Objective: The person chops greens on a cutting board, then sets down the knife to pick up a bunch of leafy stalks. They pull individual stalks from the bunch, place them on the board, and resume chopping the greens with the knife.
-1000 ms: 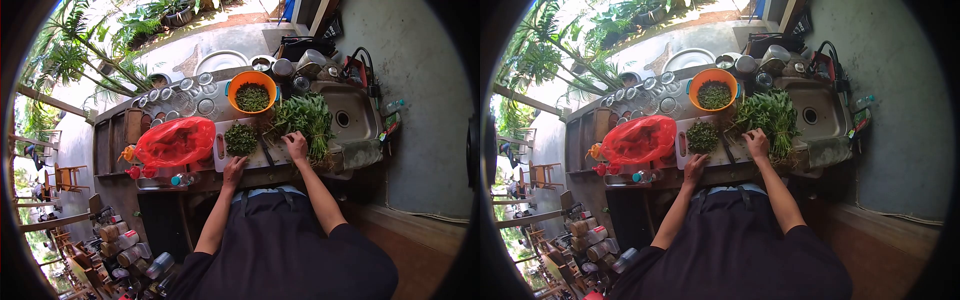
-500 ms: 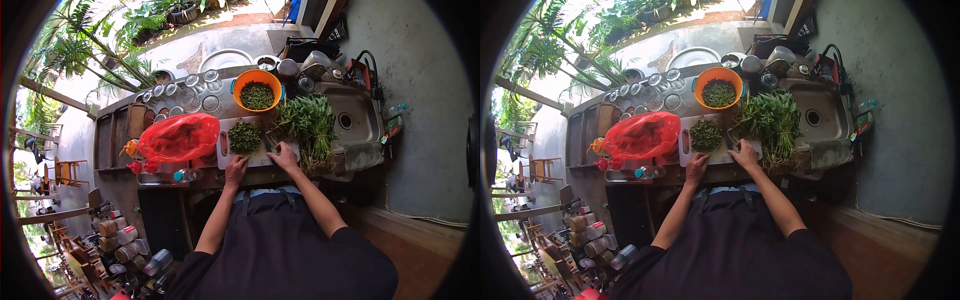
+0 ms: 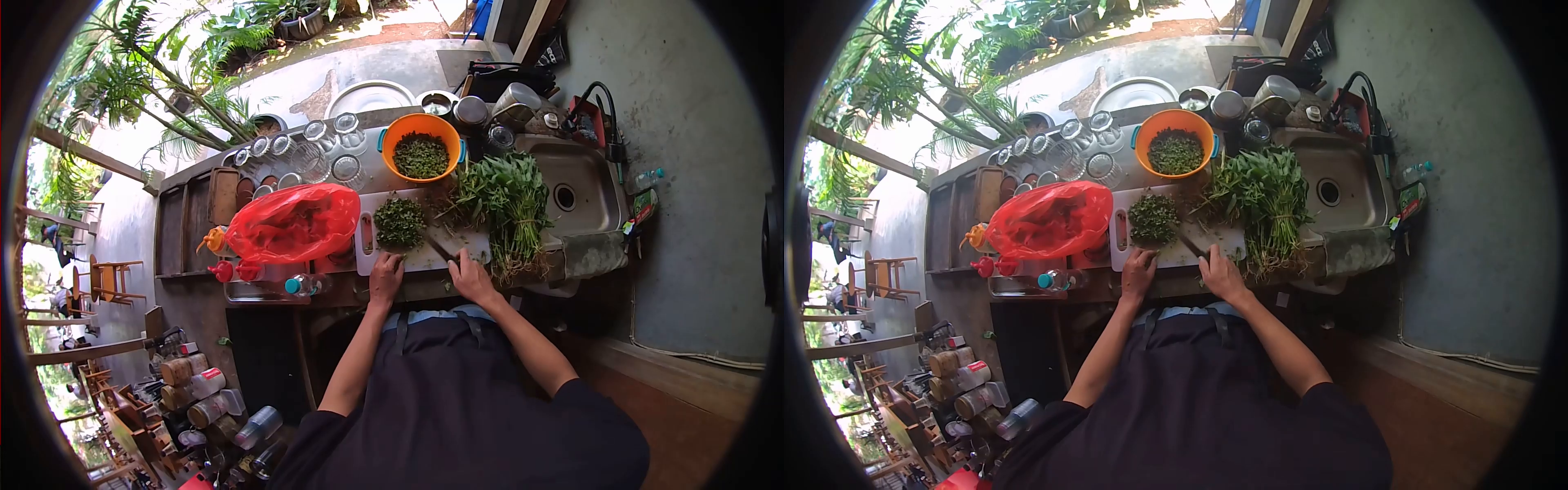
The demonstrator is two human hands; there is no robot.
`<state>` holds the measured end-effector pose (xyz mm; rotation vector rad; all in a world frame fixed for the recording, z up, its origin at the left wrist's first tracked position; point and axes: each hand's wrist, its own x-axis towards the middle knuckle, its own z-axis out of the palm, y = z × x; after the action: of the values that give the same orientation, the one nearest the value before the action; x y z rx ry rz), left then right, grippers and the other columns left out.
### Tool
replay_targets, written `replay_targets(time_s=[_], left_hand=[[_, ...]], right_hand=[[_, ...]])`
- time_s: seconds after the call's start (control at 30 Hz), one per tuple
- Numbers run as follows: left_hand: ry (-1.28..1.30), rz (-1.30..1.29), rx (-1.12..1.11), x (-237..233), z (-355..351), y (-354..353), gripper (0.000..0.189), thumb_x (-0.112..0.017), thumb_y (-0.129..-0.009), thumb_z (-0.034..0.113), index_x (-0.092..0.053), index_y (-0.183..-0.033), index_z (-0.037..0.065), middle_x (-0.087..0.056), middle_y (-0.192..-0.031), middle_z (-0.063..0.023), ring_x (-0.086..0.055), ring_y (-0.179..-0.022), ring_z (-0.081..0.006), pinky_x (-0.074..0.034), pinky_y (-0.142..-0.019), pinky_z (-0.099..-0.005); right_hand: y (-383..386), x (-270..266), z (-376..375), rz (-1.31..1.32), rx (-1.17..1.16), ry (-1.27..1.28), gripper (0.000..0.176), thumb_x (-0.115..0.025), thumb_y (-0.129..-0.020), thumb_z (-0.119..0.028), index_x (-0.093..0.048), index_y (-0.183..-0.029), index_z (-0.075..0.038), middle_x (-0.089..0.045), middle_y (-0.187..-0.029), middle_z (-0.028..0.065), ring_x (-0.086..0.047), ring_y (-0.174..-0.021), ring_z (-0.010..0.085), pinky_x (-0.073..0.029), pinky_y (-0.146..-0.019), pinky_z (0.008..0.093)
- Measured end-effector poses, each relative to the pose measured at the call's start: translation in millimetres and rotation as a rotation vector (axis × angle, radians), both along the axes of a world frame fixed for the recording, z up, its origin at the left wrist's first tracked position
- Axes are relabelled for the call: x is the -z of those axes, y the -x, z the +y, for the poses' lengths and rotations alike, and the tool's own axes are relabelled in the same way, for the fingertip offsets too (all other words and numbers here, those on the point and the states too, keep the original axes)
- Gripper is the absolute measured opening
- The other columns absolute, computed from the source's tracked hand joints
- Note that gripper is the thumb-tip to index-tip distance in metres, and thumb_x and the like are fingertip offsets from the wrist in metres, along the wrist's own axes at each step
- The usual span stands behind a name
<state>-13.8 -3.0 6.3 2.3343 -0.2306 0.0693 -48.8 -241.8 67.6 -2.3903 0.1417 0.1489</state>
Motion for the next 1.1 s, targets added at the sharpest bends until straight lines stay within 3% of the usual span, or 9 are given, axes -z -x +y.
replay_targets(time_s=[0.07, 0.13, 0.2, 0.4, 0.73, 1.03, 1.1], left_hand=[[-0.004, -0.067, 0.009, 1, 0, 4, 0.018, -0.069, -0.084, 0.008, -0.071, -0.102, 0.006, -0.065, -0.097, -0.0123, -0.065, -0.09, -0.0318, -0.052, -0.079, -0.0395], [-0.003, -0.07, 0.007, 1, 2, 5, 0.02, -0.068, -0.084, 0.007, -0.071, -0.103, 0.005, -0.065, -0.097, -0.0124, -0.065, -0.09, -0.0318, -0.052, -0.079, -0.0396], [0.004, -0.077, 0.01, 0, -1, 6, 0.021, -0.068, -0.084, 0.007, -0.072, -0.104, 0.005, -0.065, -0.098, -0.0125, -0.066, -0.09, -0.0318, -0.052, -0.079, -0.0396], [0.03, -0.057, -0.012, -1, -2, 5, 0.023, -0.069, -0.084, 0.007, -0.073, -0.106, 0.006, -0.065, -0.097, -0.0124, -0.066, -0.09, -0.0316, -0.052, -0.079, -0.0395], [0.018, -0.066, -0.035, 4, -3, 5, 0.021, -0.069, -0.083, 0.006, -0.074, -0.104, 0.006, -0.066, -0.093, -0.012, -0.066, -0.088, -0.0314, -0.052, -0.077, -0.0402], [0.031, -0.072, -0.049, 7, -4, 4, 0.021, -0.07, -0.083, 0.004, -0.075, -0.103, 0.005, -0.065, -0.09, -0.0132, -0.066, -0.083, -0.0313, -0.051, -0.073, -0.0394], [0.031, -0.06, -0.063, 9, -5, 4, 0.021, -0.069, -0.083, 0.003, -0.075, -0.103, 0.005, -0.065, -0.09, -0.0135, -0.066, -0.083, -0.0313, -0.051, -0.073, -0.0393]], right_hand=[[13, -22, 6, 0.089, -0.187, 0.063, 0.031, -0.054, -0.096, -0.021, -0.05, -0.122, -0.005, -0.064, -0.079, 0.03, -0.063, -0.078, 0.0482, -0.05, -0.067, 0.0567], [23, -4, 8, 0.015, -0.242, 0.103, 0.036, -0.054, -0.097, -0.021, -0.049, -0.131, -0.012, -0.066, -0.079, 0.0246, -0.064, -0.074, 0.0445, -0.05, -0.064, 0.0551], [26, 2, 9, -0.056, -0.348, 0.125, 0.048, -0.052, -0.097, -0.019, -0.043, -0.144, -0.02, -0.067, -0.078, 0.0195, -0.065, -0.07, 0.0431, -0.052, -0.064, 0.0546], [27, 8, 12, -0.049, -0.47, 0.28, 0.06, -0.05, -0.095, -0.016, -0.036, -0.151, -0.032, -0.063, -0.075, 0.0148, -0.064, -0.065, 0.0376, -0.054, -0.062, 0.0509], [22, 4, 16, -0.03, -0.498, 0.382, 0.06, -0.051, -0.095, -0.016, -0.037, -0.151, -0.032, -0.063, -0.073, 0.0125, -0.064, -0.064, 0.0342, -0.054, -0.061, 0.0488], [18, 43, 18, -0.078, -0.525, 0.346, 0.075, -0.051, -0.09, -0.009, -0.025, -0.156, -0.032, -0.062, -0.069, 0.0151, -0.063, -0.058, 0.0348, -0.053, -0.055, 0.0485], [15, 45, 19, -0.043, -0.532, 0.293, 0.076, -0.049, -0.089, -0.008, -0.024, -0.156, -0.035, -0.064, -0.074, 0.0171, -0.066, -0.065, 0.0386, -0.055, -0.062, 0.052]])
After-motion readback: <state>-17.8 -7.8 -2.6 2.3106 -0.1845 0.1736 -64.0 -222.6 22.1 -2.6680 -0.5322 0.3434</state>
